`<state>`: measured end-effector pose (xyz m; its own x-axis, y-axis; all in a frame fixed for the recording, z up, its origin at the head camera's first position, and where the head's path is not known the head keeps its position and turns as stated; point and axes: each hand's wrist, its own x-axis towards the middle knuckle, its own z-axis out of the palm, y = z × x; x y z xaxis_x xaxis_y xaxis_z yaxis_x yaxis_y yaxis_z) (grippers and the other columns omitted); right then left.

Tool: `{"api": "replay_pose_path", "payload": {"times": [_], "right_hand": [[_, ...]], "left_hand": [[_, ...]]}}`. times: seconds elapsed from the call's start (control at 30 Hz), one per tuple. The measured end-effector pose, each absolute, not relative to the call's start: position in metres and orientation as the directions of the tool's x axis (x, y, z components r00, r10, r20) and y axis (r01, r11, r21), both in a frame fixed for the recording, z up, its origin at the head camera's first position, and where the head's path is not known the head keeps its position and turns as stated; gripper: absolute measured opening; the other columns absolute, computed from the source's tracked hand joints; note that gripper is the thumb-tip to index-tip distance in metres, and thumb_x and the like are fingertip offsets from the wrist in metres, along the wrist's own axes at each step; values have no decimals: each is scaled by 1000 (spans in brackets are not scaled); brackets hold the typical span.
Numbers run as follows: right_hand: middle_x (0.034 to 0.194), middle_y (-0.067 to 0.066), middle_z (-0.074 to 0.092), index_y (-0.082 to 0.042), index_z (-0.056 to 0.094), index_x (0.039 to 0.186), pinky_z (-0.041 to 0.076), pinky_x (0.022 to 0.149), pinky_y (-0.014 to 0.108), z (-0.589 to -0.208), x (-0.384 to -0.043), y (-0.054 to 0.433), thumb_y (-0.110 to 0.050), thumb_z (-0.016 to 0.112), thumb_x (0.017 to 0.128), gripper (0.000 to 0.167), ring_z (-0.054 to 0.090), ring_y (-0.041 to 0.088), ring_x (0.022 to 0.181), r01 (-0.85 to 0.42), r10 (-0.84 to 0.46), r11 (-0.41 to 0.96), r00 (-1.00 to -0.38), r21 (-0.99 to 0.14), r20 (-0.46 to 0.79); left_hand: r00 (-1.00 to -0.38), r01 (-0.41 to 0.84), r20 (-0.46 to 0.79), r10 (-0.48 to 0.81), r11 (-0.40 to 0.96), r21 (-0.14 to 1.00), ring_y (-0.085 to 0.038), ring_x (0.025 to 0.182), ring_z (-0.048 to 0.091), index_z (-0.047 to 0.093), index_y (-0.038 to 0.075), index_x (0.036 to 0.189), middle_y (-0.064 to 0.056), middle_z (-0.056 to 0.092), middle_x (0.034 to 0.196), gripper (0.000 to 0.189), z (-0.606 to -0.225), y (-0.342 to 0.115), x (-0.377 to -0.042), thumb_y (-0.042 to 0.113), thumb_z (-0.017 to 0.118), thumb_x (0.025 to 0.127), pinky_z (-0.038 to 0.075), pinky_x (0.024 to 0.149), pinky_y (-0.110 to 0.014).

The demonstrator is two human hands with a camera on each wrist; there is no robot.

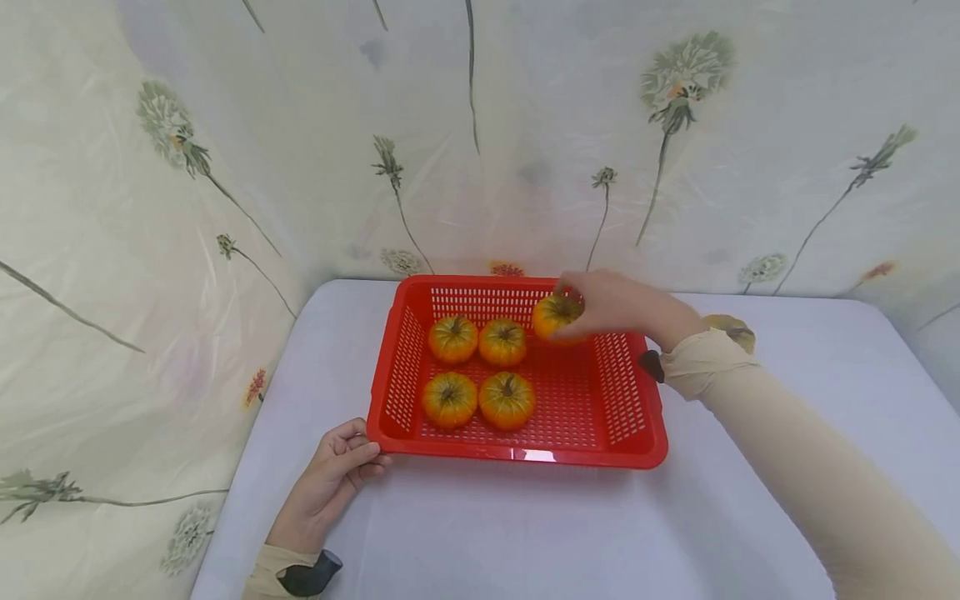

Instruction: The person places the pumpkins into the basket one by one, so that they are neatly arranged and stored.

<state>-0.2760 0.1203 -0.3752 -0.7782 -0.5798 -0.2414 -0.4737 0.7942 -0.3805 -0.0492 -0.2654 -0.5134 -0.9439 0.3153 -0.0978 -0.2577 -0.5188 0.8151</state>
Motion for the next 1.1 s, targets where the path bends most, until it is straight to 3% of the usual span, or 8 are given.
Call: {"api": "replay_pose_path", "payload": {"times": [0.23,0.5,0.7,0.87,1.1], "right_hand": [[121,6,71,-10,63,134,57,99,49,-386,-280,105,-43,82,83,64,64,25,107,-506,-585,808,-747,-302,-314],[101,-1,73,-16,69,118,59,89,43,-394,-280,94,-44,84,80,50,65,20,91,-481,-538,843,-759,-242,-366],[107,1,74,-16,67,120,62,91,45,-402,-281,89,-43,89,77,55,67,21,96,-418,-499,865,-765,-277,-407],[101,-1,73,-18,66,113,62,87,41,-405,-280,89,-43,91,75,52,66,20,91,-400,-488,871,-767,-284,-417],[110,1,74,-17,66,120,62,94,46,-407,-276,90,-41,92,74,58,67,21,98,-387,-474,878,-783,-281,-403]], "left_hand": [[-944,-285,-145,298,-507,814,-9,84,77,62,13,103,2,79,94,21,-513,-265,-49,-4,50,103,63,81,-22],[-945,-282,-146,293,-506,815,-8,84,76,62,13,103,2,79,94,22,-514,-266,-48,-5,50,103,63,80,-21],[-946,-279,-141,292,-512,813,-8,83,76,61,13,101,2,79,93,21,-513,-265,-49,-6,50,102,63,80,-21],[-946,-273,-130,297,-511,815,-8,84,76,62,13,102,2,79,94,21,-513,-265,-49,-5,50,103,63,80,-21],[-944,-280,-137,300,-511,813,-8,84,76,62,13,102,2,79,94,22,-512,-264,-49,-5,49,103,63,81,-21]]}}
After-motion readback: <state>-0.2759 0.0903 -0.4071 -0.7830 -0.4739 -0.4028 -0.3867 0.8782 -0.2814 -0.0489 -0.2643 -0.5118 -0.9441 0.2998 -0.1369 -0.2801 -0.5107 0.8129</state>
